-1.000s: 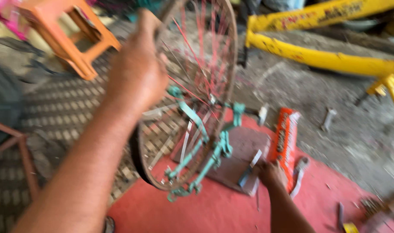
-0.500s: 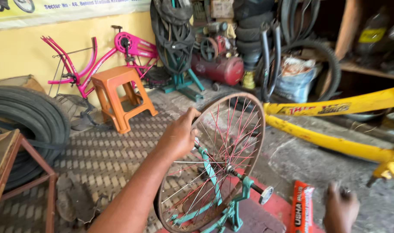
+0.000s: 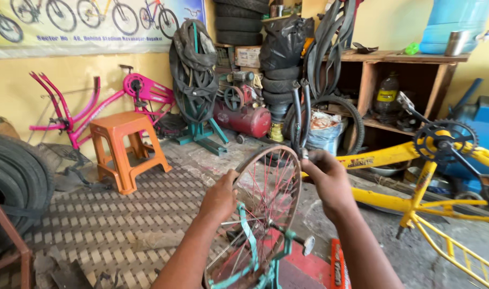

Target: The person places a bicycle wheel rim on a truing stand, threads spokes through the rim holes, and attaches spoke nipples by hand to assemble the wheel.

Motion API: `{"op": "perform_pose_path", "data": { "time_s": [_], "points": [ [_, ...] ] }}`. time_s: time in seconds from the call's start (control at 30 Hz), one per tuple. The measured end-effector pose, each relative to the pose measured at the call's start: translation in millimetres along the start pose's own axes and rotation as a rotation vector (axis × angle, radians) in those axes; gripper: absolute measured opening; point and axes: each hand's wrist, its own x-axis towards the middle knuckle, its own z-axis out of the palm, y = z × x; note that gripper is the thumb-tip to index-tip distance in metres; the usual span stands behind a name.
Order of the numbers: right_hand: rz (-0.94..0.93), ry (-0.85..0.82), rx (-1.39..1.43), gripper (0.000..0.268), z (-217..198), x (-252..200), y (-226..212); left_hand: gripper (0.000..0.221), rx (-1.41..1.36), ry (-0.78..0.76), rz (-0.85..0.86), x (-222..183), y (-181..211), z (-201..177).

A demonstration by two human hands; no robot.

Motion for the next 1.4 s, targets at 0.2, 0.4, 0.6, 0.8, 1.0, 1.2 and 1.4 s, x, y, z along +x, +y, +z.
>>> {"op": "perform_pose_path", "data": {
  "time_s": [0.2, 0.4, 0.6, 0.8, 1.0, 1.2, 1.4],
  "points": [
    [0.115, -0.092, 0.117, 0.02, 20.4, 0.9, 16.5, 0.036, -0.086, 0.052, 0.114, -1.7, -32.1, -2.6],
    [0.267, -0.108, 0.53, 0.026, 57.9, 5.4, 54.4, 0.034, -0.145, 0.163, 0.167, 5.0, -35.2, 0.4],
    [0.333, -0.165, 0.547, 0.026, 87.3, 11.2, 88.7, 0.043, -0.363, 0.234, 0.232, -1.3, -35.8, -3.9],
    [0.152, -0.304, 0.281, 0.02, 96.2, 17.5, 121.4, 0.043, -0.356, 0.251, 0.263, -15.0, -53.9, -7.2],
    [0.224, -0.385, 0.329, 0.018, 109.6, 13.3, 121.3, 0.03, -0.47, 0.326, 0.232, -11.5, -38.4, -13.2],
    [0.26, -0.41, 0.445, 0.023, 114.9, 4.5, 118.7, 0.023, -0.467, 0.332, 0.23, -0.1, -28.3, -3.6],
    [0.187, -0.337, 0.336, 0.023, 128.4, -1.7, 96.5, 0.022, -0.691, 0.257, 0.098, 4.5, -32.8, -5.3]
  ]
}}
